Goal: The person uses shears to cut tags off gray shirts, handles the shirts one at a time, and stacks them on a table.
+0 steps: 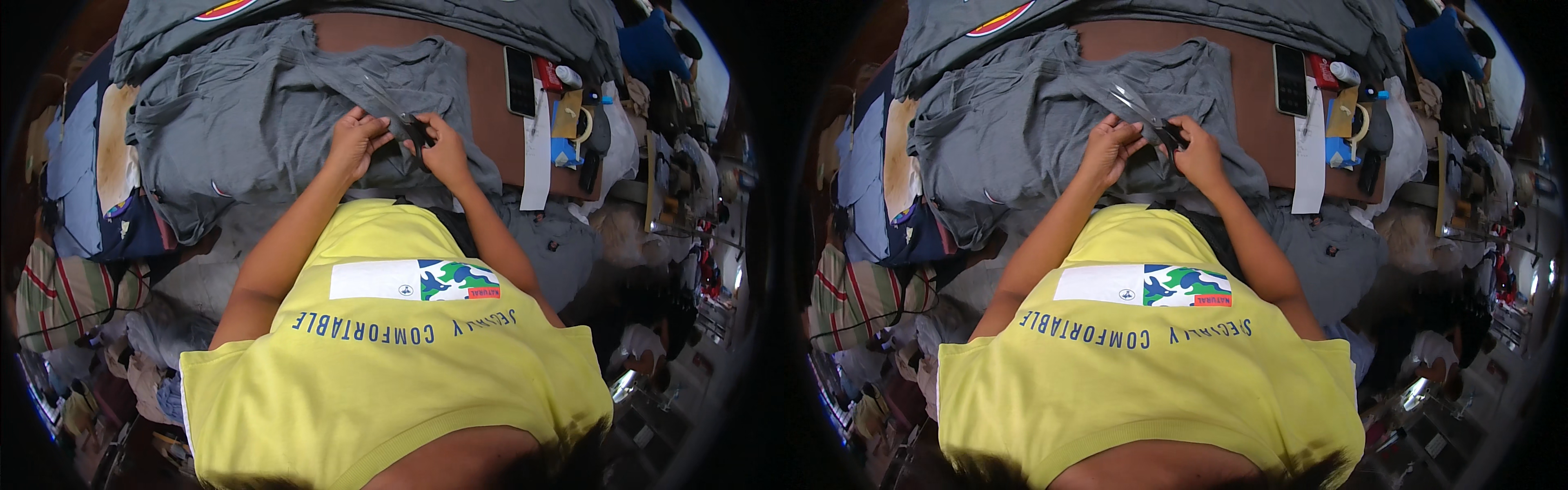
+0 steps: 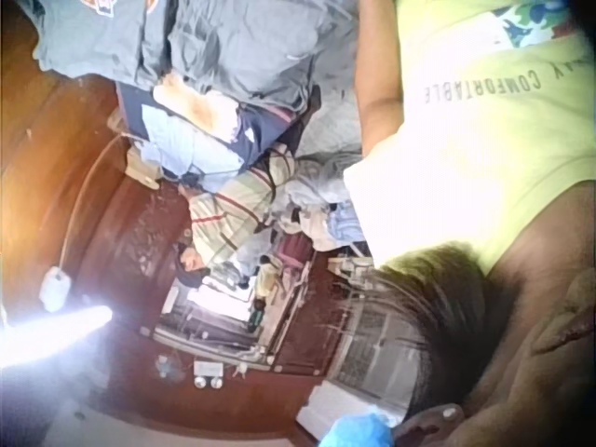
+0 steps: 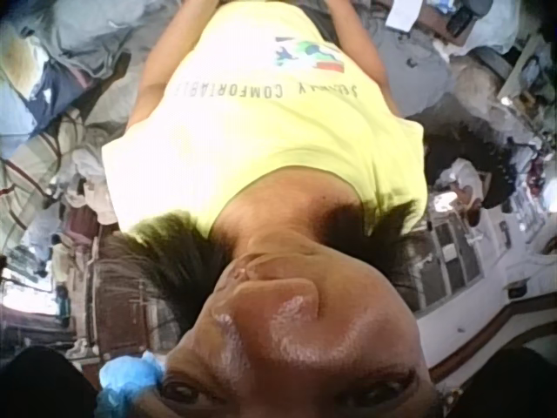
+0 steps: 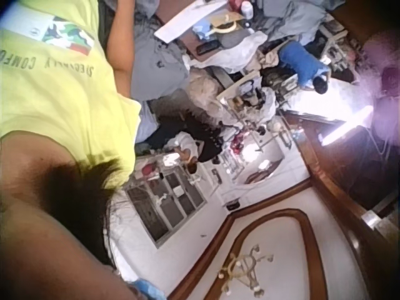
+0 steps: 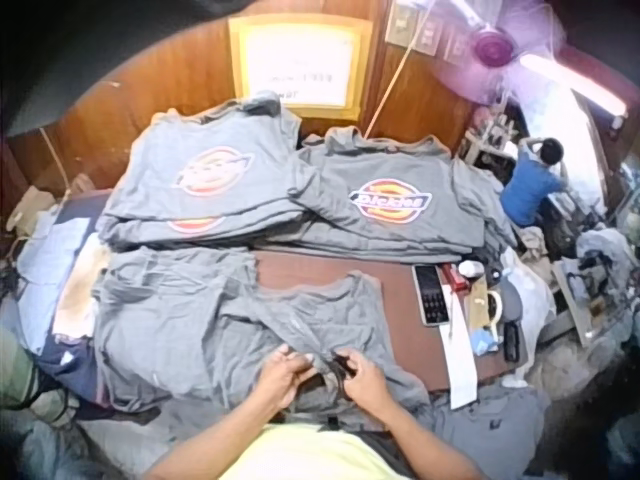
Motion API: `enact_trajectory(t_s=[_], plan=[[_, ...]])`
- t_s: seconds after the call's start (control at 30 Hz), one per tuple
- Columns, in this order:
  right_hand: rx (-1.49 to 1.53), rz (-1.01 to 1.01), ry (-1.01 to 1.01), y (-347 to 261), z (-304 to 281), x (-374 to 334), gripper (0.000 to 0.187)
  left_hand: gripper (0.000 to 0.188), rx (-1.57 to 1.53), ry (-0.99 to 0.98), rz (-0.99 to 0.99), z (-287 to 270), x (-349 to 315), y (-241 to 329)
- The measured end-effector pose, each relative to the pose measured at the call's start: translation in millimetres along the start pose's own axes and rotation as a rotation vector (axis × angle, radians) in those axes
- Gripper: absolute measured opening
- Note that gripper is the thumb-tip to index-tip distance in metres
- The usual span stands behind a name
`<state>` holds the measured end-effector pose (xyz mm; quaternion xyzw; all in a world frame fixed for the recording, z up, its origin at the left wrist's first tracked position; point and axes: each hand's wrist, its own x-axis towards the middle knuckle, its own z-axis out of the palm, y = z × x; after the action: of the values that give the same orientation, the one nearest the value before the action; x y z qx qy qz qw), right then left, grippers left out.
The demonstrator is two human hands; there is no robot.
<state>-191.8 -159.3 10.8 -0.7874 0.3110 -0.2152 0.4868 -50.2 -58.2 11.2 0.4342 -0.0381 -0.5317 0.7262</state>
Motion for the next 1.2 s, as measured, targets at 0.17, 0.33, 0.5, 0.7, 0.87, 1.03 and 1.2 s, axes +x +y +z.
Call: enact_trajectory(t_s=[0.17,0.33,0.5,0.7,0.87,1.03,1.2], plan=[[-0.112,0.079,-0.103,-27.2,-28.9,-15.2,0.036,0.012,-0.032,0.075,0.023,1.9,7.9,19.3],[-0.294,0.091,-0.135,-34.8,-73.8,-32.6,0.038,0.013,-0.040,0.166,0.080,-1.6,10.9,28.1],[0.121,0.301,0.029,25.1,-141.0,-39.2,0.050,0.008,-0.051,0.207,-0.013,-7.6,-6.1,3.5],[-0.528,0.372,0.284,91.2,-189.1,-61.5,0.056,0.010,-0.374,0.199,-0.220,-6.7,-39.2,-9.5],[-0.807,0.503,0.314,83.3,-178.2,-62.4,0.045,0.012,-0.445,0.223,-0.258,-6.8,-60.8,-13.1],[-1.128,0.570,0.152,61.1,-176.7,-54.3,0.032,0.010,-0.428,0.165,-0.208,-5.9,-66.8,-16.0],[-0.570,0.139,-0.013,7.5,-132.1,-37.0,0.036,0.010,-0.361,0.114,-0.147,4.9,-68.2,-14.8]])
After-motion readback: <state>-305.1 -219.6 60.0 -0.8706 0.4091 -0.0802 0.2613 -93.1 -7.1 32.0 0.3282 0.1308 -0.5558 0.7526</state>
